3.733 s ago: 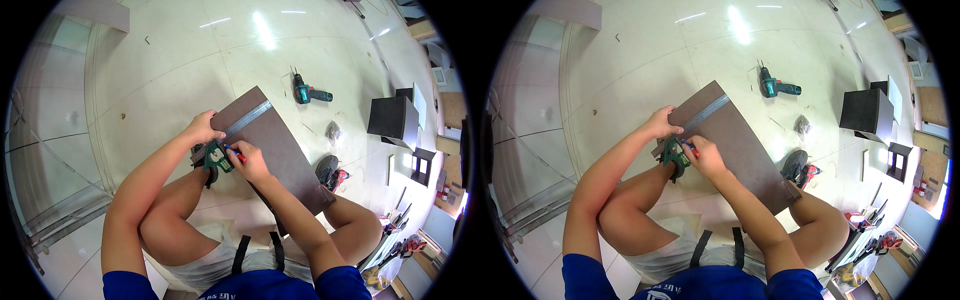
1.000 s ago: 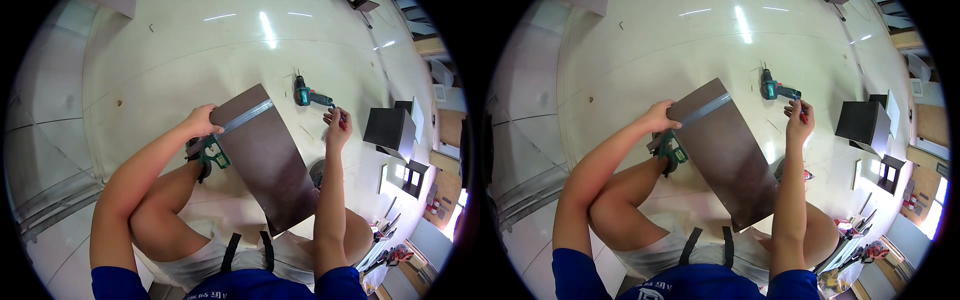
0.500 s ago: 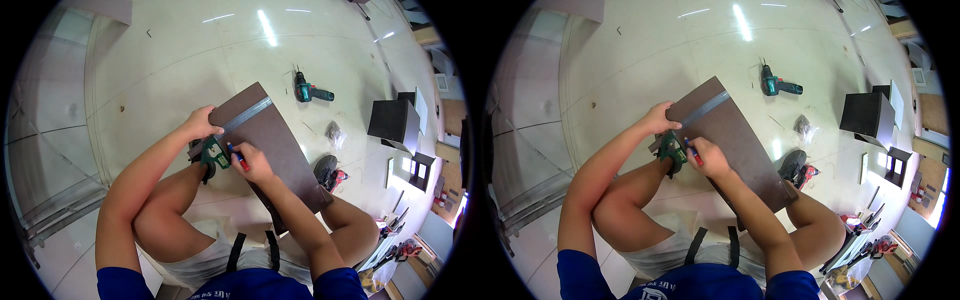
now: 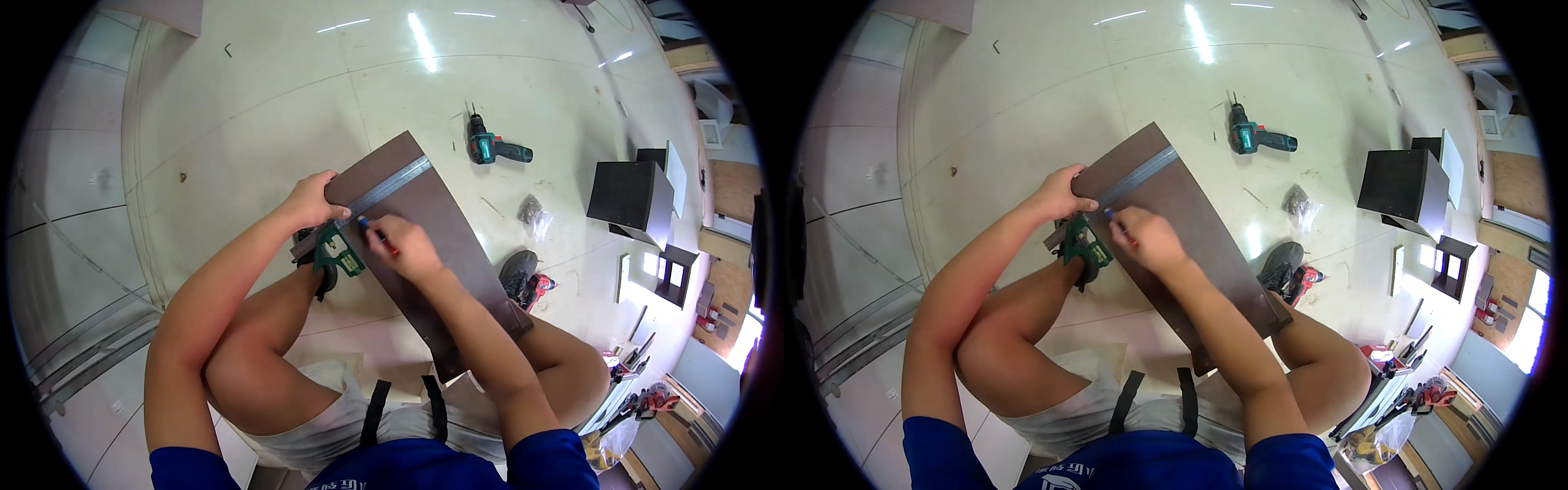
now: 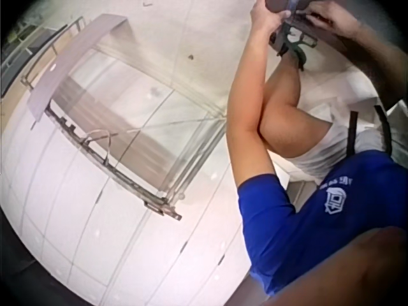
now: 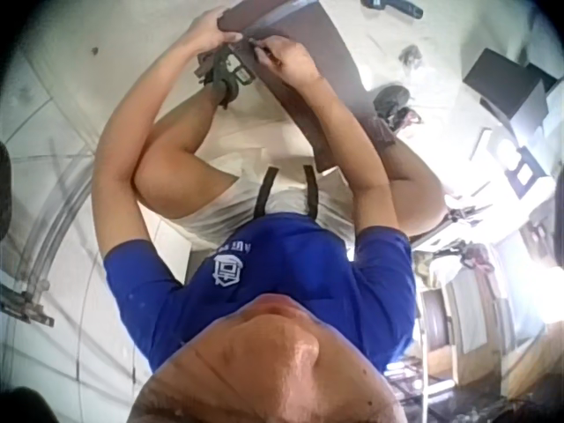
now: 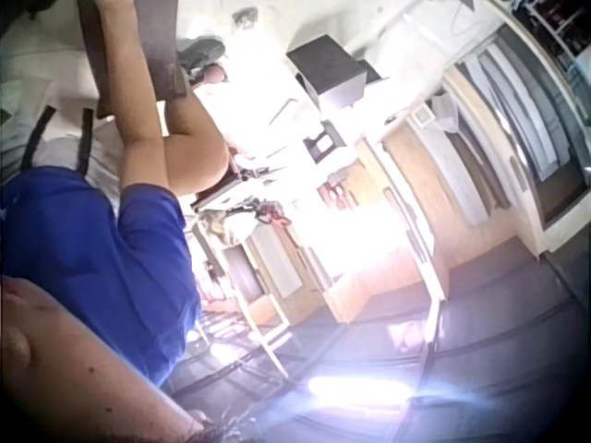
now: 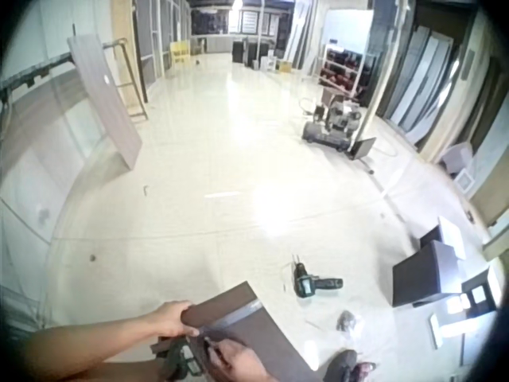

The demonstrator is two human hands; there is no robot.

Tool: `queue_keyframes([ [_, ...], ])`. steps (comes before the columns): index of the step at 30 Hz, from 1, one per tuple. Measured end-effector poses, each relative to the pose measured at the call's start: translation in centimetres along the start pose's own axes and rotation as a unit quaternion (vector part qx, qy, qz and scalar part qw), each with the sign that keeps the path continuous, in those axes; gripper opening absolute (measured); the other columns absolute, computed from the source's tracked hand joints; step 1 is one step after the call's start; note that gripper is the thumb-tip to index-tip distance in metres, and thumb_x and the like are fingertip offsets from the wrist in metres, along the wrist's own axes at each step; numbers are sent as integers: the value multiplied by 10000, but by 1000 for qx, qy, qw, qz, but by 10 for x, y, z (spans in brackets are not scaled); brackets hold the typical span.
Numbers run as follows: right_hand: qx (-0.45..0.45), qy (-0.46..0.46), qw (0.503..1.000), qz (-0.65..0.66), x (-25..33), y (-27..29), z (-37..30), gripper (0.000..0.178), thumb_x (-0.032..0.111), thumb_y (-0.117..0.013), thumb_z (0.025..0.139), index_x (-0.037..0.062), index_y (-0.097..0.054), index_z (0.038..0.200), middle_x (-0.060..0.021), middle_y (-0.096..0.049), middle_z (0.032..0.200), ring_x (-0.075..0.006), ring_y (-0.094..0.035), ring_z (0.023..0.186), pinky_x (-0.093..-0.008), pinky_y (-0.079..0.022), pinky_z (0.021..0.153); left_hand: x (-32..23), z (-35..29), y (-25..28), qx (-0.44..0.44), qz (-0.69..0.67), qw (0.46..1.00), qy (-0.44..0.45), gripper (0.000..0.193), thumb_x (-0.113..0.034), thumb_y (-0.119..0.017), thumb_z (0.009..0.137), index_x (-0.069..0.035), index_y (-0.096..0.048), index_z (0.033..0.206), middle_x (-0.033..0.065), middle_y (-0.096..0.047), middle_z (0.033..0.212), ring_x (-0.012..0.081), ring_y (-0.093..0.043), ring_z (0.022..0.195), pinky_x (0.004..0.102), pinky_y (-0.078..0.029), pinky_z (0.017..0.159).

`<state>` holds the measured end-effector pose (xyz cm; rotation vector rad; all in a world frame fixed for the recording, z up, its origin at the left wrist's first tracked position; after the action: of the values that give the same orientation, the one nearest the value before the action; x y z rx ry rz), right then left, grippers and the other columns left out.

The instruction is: The person measures and marks a wooden panel using a combination square and pencil, then uses a cordless drill to make holes at the marked locations. The person handles the panel and tools while sitting on the floor.

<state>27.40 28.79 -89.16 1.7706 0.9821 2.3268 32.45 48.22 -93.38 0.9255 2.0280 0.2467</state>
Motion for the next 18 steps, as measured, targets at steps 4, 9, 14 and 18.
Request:
queue_keyframes([
  [4,-128,-45,987,-82,-48,74,10,116,126,-662,875,17,-650,910,-162,-662,834,-343,-648,711,-384,-526,626,-10,-3,3,-14,27,1000,-9,629,-113,-848,716,-24,-553,1264,144,-693,1047,237,-677,918,364,-539,799],
  [9,-249,-210,944,-59,-110,149,6,187,176,-650,944,19,-654,1044,-92,-726,863,-155,-662,680,-281,-519,633,2,3,-3,12,-26,1000,8,662,-134,-851,716,-13,-536,1285,152,-680,1082,244,-679,915,360,-554,755],
  [14,-248,-164,954,-32,-81,137,-18,293,184,-533,1016,-37,-591,1200,-132,-728,989,-165,-690,863,-296,-532,785,12,2,-8,26,-52,997,52,810,-255,-852,735,27,-425,1364,204,-668,1087,270,-687,891,353,-566,637],
  [18,-259,-160,952,13,-68,115,-49,297,197,-491,1033,-47,-585,1174,-165,-705,1083,-213,-663,1026,-336,-479,947,5,-13,-6,118,-52,983,134,804,-337,-755,852,73,-317,1388,187,-655,994,219,-671,810,359,-553,715],
])
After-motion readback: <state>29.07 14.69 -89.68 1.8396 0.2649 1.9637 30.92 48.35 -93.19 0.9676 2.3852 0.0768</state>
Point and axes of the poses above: each hand's wrist, its own z-axis towards the middle knuckle, its own y-axis out of the back of the hand, x = y × z, the point moved 6 cm from there along z, towards the middle knuckle
